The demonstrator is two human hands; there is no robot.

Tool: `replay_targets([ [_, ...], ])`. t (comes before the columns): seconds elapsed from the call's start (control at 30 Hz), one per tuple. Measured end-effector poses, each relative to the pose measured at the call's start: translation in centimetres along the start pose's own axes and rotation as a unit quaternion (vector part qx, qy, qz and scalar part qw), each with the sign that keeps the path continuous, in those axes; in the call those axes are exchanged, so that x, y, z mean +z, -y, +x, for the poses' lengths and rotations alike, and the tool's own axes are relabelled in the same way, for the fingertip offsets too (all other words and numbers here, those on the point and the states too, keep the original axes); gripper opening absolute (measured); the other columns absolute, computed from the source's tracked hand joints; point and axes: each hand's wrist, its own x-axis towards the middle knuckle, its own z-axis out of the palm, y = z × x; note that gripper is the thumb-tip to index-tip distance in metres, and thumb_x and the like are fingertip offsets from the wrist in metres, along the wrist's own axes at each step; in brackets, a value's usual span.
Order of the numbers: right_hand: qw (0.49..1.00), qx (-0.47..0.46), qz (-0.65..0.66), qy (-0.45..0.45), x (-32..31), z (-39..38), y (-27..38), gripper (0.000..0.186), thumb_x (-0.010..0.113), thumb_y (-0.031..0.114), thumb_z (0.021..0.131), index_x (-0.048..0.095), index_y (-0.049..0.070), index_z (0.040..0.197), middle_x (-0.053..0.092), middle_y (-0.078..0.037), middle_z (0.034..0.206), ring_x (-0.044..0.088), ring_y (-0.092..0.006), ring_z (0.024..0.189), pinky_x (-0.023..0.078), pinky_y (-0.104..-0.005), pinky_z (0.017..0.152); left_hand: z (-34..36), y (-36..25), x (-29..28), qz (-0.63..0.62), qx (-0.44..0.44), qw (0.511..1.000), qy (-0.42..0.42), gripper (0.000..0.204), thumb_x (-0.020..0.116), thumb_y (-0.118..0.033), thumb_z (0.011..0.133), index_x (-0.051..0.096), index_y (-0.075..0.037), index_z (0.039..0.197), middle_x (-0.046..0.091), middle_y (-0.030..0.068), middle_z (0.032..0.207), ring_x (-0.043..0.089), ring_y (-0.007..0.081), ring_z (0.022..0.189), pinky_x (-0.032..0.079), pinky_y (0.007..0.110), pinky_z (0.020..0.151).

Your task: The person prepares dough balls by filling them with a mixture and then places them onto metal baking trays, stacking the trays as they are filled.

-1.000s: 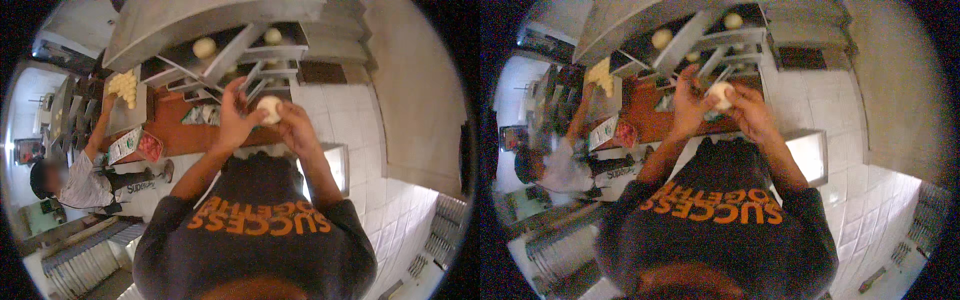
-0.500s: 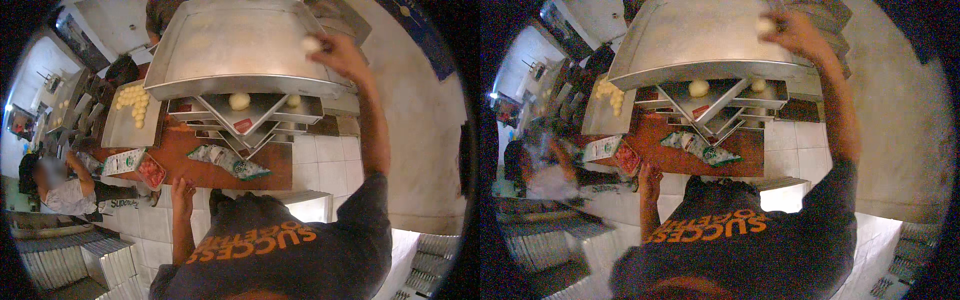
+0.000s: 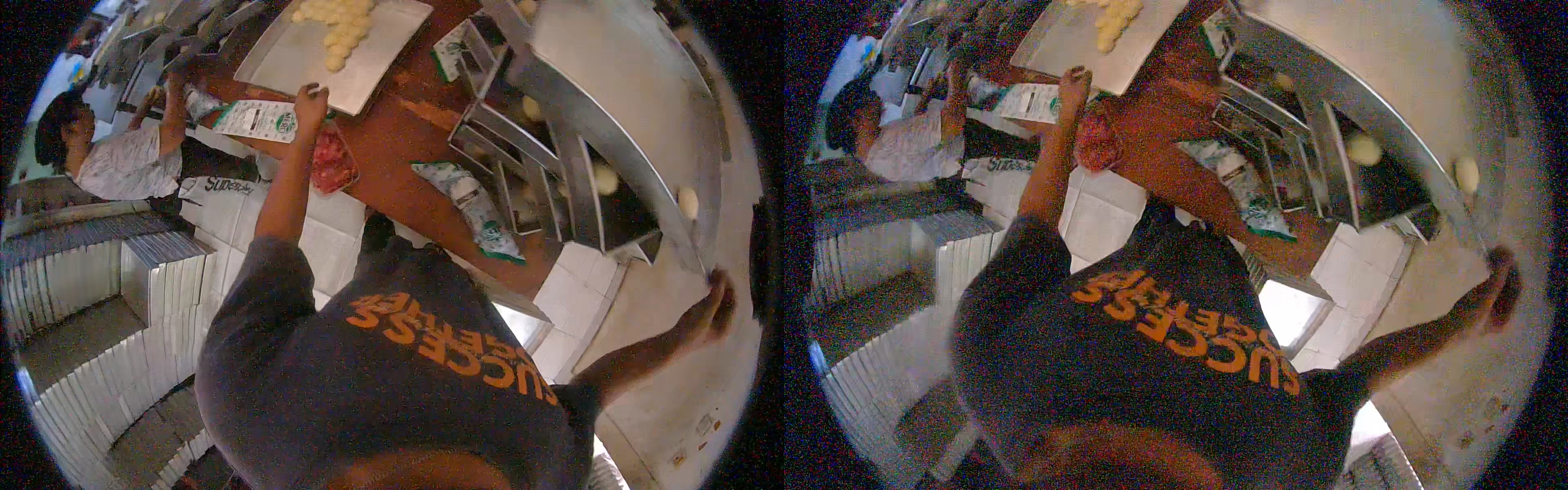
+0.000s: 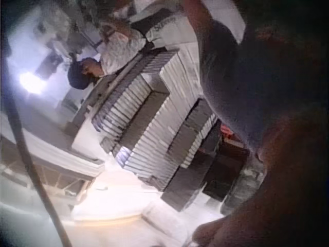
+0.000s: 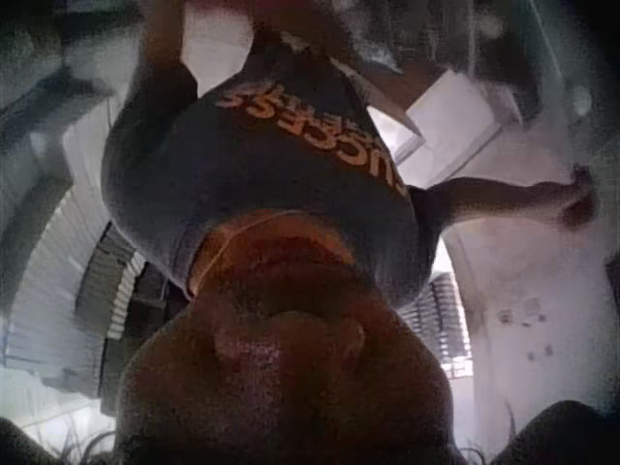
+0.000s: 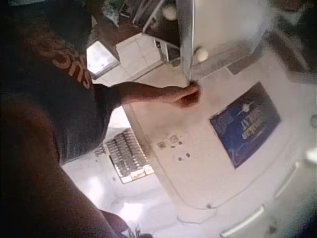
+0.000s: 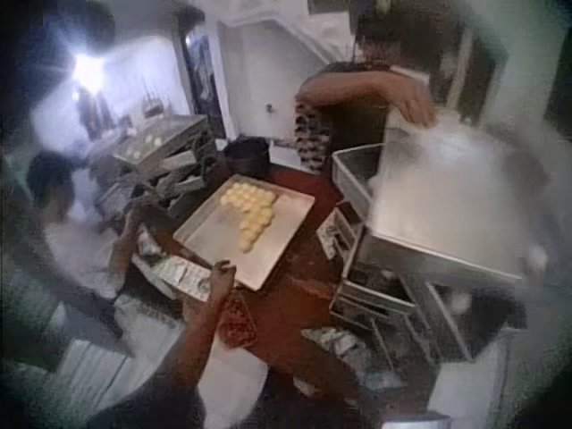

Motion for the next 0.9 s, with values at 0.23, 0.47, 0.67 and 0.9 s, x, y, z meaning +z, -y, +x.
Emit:
replay_targets([
  [0.23,0.793,0.301,0.110,0.518,4.3,-16.1,4.4,0.024,0.065,0.014,0.073,0.057,-0.003,0.088,0.059,-0.011,0.074,0.057,-0.0203,0.067,0.048,-0.0320,0.059,11.4,4.1,7.0,0.216,0.005,0.976,0.031,0.067,0.070,-0.032,0.059,0.041,0.001,0.110,0.057,0.0243,0.094,0.055,0.0382,0.089,0.044,0.041,0.079],
  [0.47,0.675,0.344,0.052,0.650,10.8,-26.2,2.0,0.024,0.060,0.013,0.078,0.056,-0.002,0.096,0.061,-0.010,0.085,0.058,-0.0151,0.077,0.045,-0.0280,0.073,9.5,1.6,6.8,0.002,-0.045,0.949,0.313,0.040,0.060,-0.021,0.072,0.047,0.002,0.103,0.059,0.0132,0.090,0.057,0.0272,0.083,0.047,0.035,0.073],
  [0.67,0.763,0.163,-0.016,0.626,17.3,-30.5,-4.9,0.042,0.057,0.029,0.076,0.053,0.000,0.105,0.057,-0.021,0.100,0.054,-0.0334,0.096,0.043,-0.0384,0.083,-10.1,-9.1,0.5,0.032,0.104,0.897,0.428,0.036,0.061,-0.008,0.071,0.050,-0.002,0.104,0.057,0.0123,0.092,0.056,0.0279,0.081,0.045,0.033,0.074],
  [0.9,0.815,-0.179,-0.131,0.535,28.5,-33.7,-8.9,0.061,0.064,0.021,0.065,0.040,0.003,0.118,0.051,-0.022,0.105,0.049,-0.0423,0.094,0.039,-0.0472,0.082,-23.5,0.0,6.0,0.304,0.225,0.858,0.347,0.034,0.059,-0.015,0.067,0.056,-0.003,0.099,0.053,0.0169,0.101,0.054,0.0379,0.081,0.045,0.044,0.073],
])
